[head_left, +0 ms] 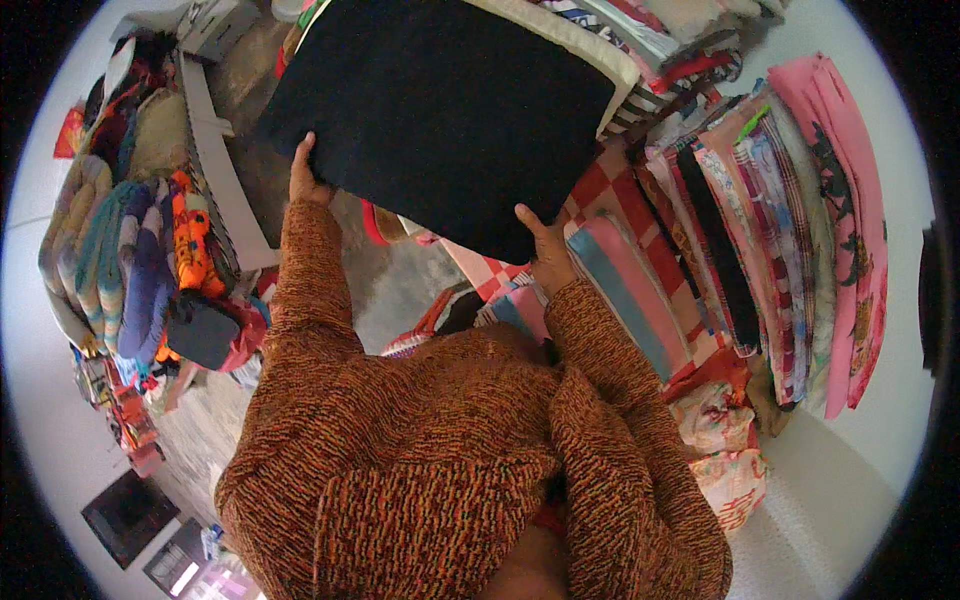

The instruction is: The person folds various pieces of fabric and clothing by hand and stacks them on a table. They handle multiple items including plaid, floral, and solid-colored fabrics, folding each one and placing it on top of the growing pile.

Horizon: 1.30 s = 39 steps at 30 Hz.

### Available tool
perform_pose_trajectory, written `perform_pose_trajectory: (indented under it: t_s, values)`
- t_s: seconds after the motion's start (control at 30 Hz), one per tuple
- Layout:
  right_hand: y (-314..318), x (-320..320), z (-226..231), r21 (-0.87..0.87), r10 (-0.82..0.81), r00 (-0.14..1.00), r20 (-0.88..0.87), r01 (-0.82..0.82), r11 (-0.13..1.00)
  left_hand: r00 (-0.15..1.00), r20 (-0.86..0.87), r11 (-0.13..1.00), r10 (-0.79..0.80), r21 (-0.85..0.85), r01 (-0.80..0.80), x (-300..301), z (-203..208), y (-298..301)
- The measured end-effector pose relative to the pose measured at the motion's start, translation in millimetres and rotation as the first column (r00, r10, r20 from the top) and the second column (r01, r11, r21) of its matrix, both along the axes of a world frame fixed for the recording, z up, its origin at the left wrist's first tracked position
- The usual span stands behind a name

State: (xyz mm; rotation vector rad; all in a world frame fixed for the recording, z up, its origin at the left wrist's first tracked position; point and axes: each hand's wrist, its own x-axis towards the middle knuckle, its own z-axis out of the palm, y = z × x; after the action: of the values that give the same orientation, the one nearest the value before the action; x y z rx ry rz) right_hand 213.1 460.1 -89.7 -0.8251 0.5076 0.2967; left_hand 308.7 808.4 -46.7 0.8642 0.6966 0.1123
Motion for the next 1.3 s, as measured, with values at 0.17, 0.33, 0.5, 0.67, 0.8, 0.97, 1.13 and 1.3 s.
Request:
perform_pose_trajectory:
  t_s: [0.17,0.33,0.5,0.67,0.8,0.97,1.13,1.3]
  values:
    - [-2.5,-1.8,-1.3,0.039,0.065,0.997,0.029,-0.066,0.997,1.000,0.009,1.000,0.006,-0.019,-0.006,1.3,-5.8,3.4]
    - [-8.4,-1.7,14.9,0.028,0.138,0.990,0.001,-0.138,0.990,0.998,-0.032,0.999,-0.050,-0.020,0.050,5.0,-8.8,7.6]
    - [-14.4,-3.2,15.3,0.238,0.148,0.988,0.035,-0.152,0.959,0.997,-0.030,0.997,-0.073,0.002,0.073,7.1,-10.5,8.0]
    - [-20.5,5.8,23.3,0.341,0.236,0.972,0.001,-0.222,0.913,0.998,-0.050,0.993,-0.049,0.105,0.054,7.7,-0.4,6.4]
    - [-31.6,17.4,64.0,0.273,0.232,0.972,0.039,-0.234,0.933,0.995,0.024,0.992,-0.093,0.091,0.091,11.5,14.6,14.1]
    - [-51.8,22.5,120.5,0.190,0.149,0.987,0.069,-0.159,0.969,0.977,0.200,0.980,-0.075,0.196,0.035,13.9,113.2,-24.3]
    - [-79.6,1.4,212.0,0.142,0.027,0.933,0.359,-0.084,0.986,0.934,0.353,0.968,-0.055,0.247,-0.036,-2.1,200.9,-53.7]
    - [-124.5,-13.1,311.9,0.018,-0.079,0.752,0.654,0.088,0.996,0.705,0.658,0.961,-0.266,0.240,0.140,-33.1,288.3,-67.7]
